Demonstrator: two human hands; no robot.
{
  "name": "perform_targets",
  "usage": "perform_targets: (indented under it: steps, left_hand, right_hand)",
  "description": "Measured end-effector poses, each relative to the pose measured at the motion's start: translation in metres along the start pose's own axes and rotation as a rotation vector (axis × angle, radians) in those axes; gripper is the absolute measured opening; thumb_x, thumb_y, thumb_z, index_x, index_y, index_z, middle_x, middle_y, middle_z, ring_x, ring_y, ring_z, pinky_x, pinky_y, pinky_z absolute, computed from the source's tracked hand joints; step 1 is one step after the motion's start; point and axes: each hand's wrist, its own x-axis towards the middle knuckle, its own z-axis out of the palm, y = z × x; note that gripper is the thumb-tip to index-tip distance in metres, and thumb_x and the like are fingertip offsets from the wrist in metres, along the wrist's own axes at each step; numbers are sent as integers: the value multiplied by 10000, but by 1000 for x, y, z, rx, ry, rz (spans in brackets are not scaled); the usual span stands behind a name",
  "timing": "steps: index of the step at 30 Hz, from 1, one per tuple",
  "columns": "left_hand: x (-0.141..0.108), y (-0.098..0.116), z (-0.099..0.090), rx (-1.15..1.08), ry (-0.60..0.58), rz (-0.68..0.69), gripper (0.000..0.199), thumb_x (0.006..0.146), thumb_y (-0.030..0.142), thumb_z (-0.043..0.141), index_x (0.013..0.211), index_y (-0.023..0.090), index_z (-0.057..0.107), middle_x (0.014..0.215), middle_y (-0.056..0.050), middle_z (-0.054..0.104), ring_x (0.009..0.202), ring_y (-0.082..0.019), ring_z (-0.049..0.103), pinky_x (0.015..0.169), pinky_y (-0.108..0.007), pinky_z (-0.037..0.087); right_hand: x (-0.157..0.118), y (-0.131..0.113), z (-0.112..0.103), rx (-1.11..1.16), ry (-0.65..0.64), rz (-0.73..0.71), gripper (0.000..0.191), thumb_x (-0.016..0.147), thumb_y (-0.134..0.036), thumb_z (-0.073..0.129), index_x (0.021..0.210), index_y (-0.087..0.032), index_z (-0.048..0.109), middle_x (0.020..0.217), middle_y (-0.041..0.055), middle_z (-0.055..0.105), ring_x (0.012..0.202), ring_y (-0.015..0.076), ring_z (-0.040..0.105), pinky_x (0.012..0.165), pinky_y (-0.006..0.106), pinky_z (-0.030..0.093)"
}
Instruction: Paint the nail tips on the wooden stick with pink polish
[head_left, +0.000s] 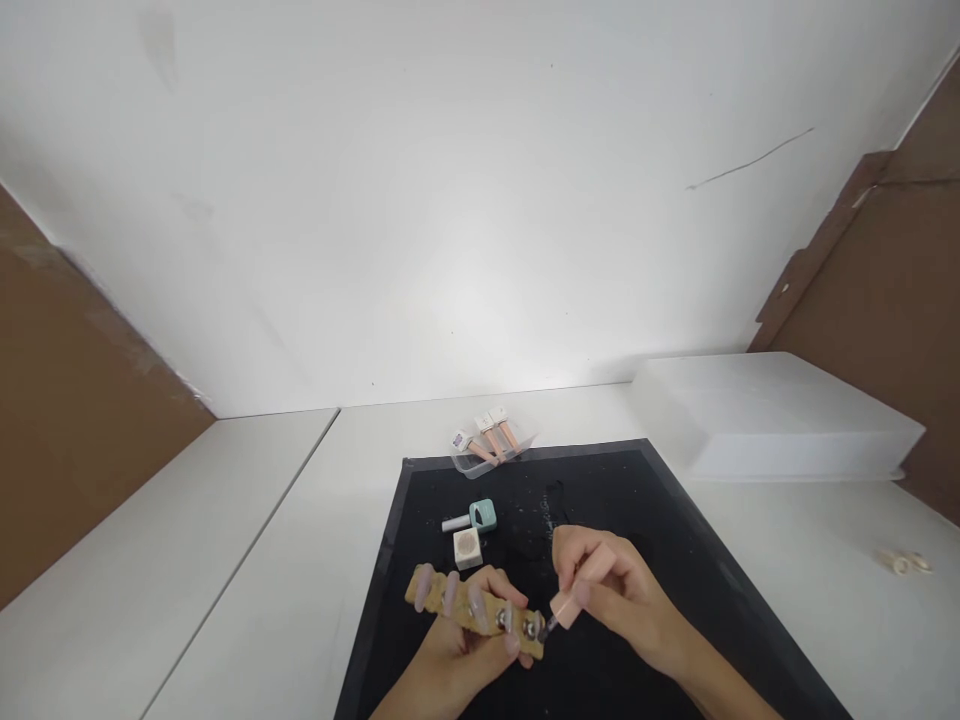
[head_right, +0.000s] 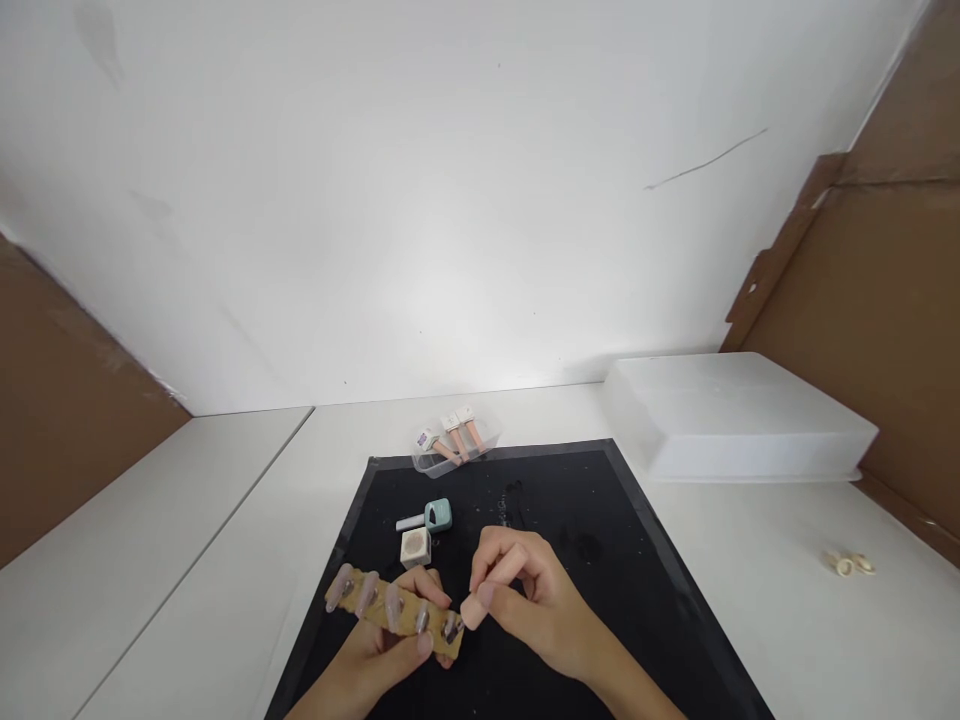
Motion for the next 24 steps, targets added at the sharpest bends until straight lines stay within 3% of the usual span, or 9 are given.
perform_targets:
  steps: [6, 13, 18, 24]
  left_hand:
    - [1, 0, 2, 18, 14, -30, 255, 742, 310, 667, 909, 175, 530, 754, -7, 602, 692, -104, 554, 695, -273, 399]
    - [0, 3, 5, 73, 51, -67, 268, 728, 330, 673, 895, 180, 526, 750, 3, 586, 699, -114, 551, 708, -286, 396]
    - [0, 2, 4, 106, 50, -60, 263, 740, 335, 659, 902, 180, 520, 756, 3, 577, 698, -112, 540, 708, -286, 392]
    - [-1, 3, 4, 162, 42, -89, 277, 753, 367, 635, 920, 185, 511, 772, -2, 577, 718, -117, 532, 722, -293, 386]
  right_hand:
    - [3, -5, 2, -68, 144, -18, 317, 852, -348, 559, 591, -173, 598, 680, 10, 517, 594, 127, 465, 535, 258, 339]
    - [-1, 0, 0, -51, -9, -23, 267, 847, -351, 556, 652, -175, 604, 632, 12, 524, 568, 141, 475, 527, 282, 347]
    - [2, -1, 1, -105, 157, -83, 318, 861, -285, 551, 561, -184, 587, 671, 14, 550, 604, 140, 498, 554, 283, 363]
    - [1, -3, 0, -92, -7, -86, 296, 860, -317, 538, 597, -185, 570, 606, 6, 528, 553, 139, 468, 531, 289, 347]
